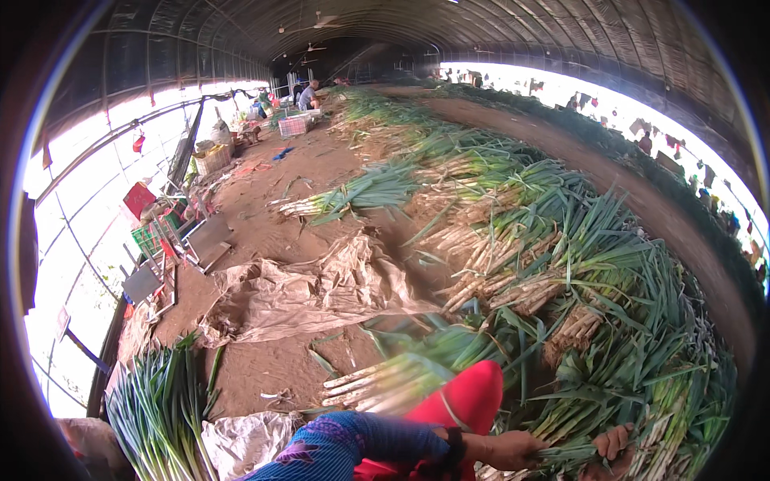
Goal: The person cuts ties on bundles of leeks with a knife, peels the outer layers from individual leeks by hand, and stacks them onto a pile.
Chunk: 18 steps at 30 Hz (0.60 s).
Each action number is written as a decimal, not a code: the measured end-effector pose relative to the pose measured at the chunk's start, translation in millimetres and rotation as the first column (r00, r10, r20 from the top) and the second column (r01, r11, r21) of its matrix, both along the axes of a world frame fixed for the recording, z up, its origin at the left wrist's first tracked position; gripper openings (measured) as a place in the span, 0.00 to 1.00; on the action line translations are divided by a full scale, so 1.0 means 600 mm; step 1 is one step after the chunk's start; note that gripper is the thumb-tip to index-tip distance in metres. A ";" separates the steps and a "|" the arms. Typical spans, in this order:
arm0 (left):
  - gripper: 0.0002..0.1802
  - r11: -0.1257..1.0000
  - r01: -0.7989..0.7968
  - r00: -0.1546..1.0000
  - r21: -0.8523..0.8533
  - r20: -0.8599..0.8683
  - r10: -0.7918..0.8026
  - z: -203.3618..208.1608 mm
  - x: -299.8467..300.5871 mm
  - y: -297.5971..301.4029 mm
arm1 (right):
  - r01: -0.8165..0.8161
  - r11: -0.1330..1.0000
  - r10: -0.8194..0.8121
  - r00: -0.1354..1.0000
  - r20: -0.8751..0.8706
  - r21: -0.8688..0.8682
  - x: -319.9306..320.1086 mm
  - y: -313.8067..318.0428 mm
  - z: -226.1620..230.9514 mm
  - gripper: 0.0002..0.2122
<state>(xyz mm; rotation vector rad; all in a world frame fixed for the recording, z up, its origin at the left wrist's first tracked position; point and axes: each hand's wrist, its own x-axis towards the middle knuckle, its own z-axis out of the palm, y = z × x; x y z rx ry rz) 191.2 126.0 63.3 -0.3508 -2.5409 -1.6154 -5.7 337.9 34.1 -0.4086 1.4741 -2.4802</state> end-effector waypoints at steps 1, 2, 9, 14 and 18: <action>0.13 0.976 0.205 0.944 0.078 0.247 -0.218 0.004 -0.002 0.000 | 0.049 0.997 -0.047 0.999 -0.024 0.060 0.017 0.014 0.035 0.19; 0.13 0.972 0.222 0.941 0.080 0.242 -0.235 -0.009 -0.006 -0.002 | 0.084 0.989 -0.077 0.995 -0.058 0.122 0.032 0.025 0.063 0.20; 0.13 0.981 0.192 0.971 0.009 0.141 -0.191 0.041 -0.054 -0.043 | -0.135 0.793 0.245 0.963 -0.109 0.594 0.194 -0.007 0.107 0.22; 0.16 0.937 0.260 0.965 -0.232 0.033 -0.259 0.055 -0.064 -0.006 | -0.257 0.523 0.419 0.908 0.017 0.813 0.213 0.006 0.015 0.23; 0.15 0.960 0.203 0.979 -0.194 0.050 -0.197 0.067 -0.044 0.023 | 0.037 0.595 0.387 0.862 -0.327 0.803 0.138 0.080 -0.067 0.20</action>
